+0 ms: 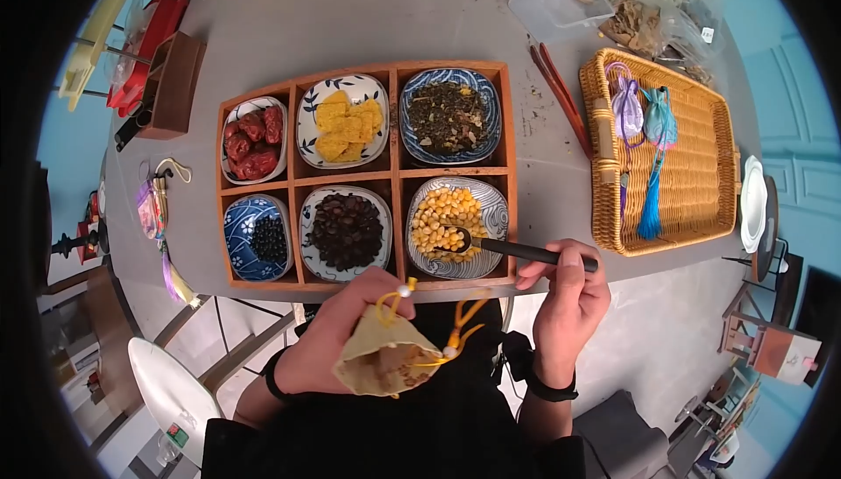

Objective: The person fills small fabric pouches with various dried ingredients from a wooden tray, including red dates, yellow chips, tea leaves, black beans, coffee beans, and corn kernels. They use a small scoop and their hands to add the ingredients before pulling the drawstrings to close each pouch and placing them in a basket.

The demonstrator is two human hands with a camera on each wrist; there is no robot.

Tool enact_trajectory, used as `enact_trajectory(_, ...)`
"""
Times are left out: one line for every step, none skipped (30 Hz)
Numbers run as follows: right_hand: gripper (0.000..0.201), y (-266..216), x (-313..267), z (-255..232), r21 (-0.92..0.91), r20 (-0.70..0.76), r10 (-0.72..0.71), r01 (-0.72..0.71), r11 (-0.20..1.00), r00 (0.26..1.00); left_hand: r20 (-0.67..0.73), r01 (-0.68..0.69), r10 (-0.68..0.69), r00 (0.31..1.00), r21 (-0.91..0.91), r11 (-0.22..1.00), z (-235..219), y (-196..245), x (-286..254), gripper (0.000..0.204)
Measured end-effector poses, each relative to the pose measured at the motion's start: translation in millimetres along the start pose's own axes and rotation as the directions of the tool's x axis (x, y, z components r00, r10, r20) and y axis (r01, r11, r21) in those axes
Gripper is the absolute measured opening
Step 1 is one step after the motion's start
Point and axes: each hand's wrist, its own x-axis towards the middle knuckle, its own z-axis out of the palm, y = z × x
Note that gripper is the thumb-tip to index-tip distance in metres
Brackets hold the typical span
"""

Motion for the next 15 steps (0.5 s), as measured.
enact_trajectory(0.025, 1.5, 0.8, -0.5, 0.046, 0.003, 0.025, -0.025, 0.999, 1.0, -0.032, 0.023, -0.024, 0.999, -0.024, 0.999, -0.4, 0.7, -2.8, 0.062)
enact_trajectory(0.026, 2.6, 1.5, -1.2, 0.092, 0.009, 0.05, -0.05, 0.995, 0.999, -0.03, 0.021, -0.021, 0.999, -0.024, 0.999, -2.9, 2.7, -3.2, 0.062)
enact_trajectory(0.027, 3.4, 2.4, -1.8, 0.101, -0.011, 0.057, -0.055, 0.993, 0.998, -0.058, 0.006, -0.004, 0.998, 0.024, 1.0, -6.1, 5.8, -2.7, 0.058)
enact_trajectory(0.027, 3.5, 3.0, -2.6, 0.101, -0.013, 0.054, -0.053, 0.994, 0.998, -0.087, -0.008, 0.014, 0.996, 0.073, 0.997, -8.5, 7.8, -2.1, 0.055)
enact_trajectory(0.026, 3.3, 3.4, -3.8, 0.12, -0.049, 0.059, -0.053, 0.991, 0.997, -0.09, -0.009, 0.019, 0.996, 0.109, 0.994, -9.4, 8.4, -1.7, 0.054)
enact_trajectory(0.026, 2.8, 3.8, -5.3, 0.139, -0.086, 0.064, -0.051, 0.989, 0.994, -0.088, -0.012, 0.022, 0.996, 0.108, 0.994, -8.9, 8.6, -1.6, 0.054)
enact_trajectory(0.026, 1.3, 4.2, -6.5, 0.139, -0.089, 0.061, -0.048, 0.989, 0.994, -0.095, 0.0, 0.011, 0.995, 0.119, 0.993, -8.6, 8.8, -1.6, 0.053)
enact_trajectory(0.026, -1.6, 4.3, -7.7, 0.142, -0.107, 0.039, -0.024, 0.99, 0.993, -0.101, 0.012, 0.001, 0.995, 0.13, 0.991, -8.4, 9.2, -1.8, 0.052)
enact_trajectory(0.027, -5.1, 4.7, -9.1, 0.143, -0.124, 0.016, 0.002, 0.99, 0.992, -0.098, 0.009, 0.004, 0.995, 0.13, 0.991, -7.2, 9.1, -2.0, 0.052)
enact_trajectory(0.027, -9.3, 5.3, -11.3, 0.143, -0.126, 0.012, 0.006, 0.99, 0.992, -0.109, 0.057, -0.042, 0.993, 0.137, 0.989, -5.3, 8.7, -2.4, 0.052)
enact_trajectory(0.027, -14.5, 5.6, -13.9, 0.143, -0.132, -0.017, 0.036, 0.989, 0.991, -0.122, 0.107, -0.09, 0.989, 0.142, 0.984, -3.6, 8.7, -2.3, 0.051)
enact_trajectory(0.028, -20.4, 5.9, -15.9, 0.142, -0.138, -0.046, 0.066, 0.988, 0.989, -0.121, 0.104, -0.087, 0.989, 0.143, 0.984, -2.4, 9.7, -1.4, 0.051)
enact_trajectory(0.029, -28.3, 5.8, -17.0, 0.123, -0.138, -0.082, 0.099, 0.987, 0.987, -0.139, 0.144, -0.125, 0.982, 0.142, 0.979, -1.0, 11.2, -0.2, 0.051)
enact_trajectory(0.029, -35.8, 6.2, -17.2, 0.105, -0.17, -0.116, 0.134, 0.985, 0.979, -0.157, 0.185, -0.163, 0.974, 0.14, 0.973, 0.5, 12.8, 0.9, 0.05)
enact_trajectory(0.029, -45.6, 6.2, -19.9, 0.084, -0.144, -0.151, 0.164, 0.983, 0.978, -0.158, 0.184, -0.161, 0.974, 0.139, 0.973, 1.7, 14.6, 2.7, 0.05)
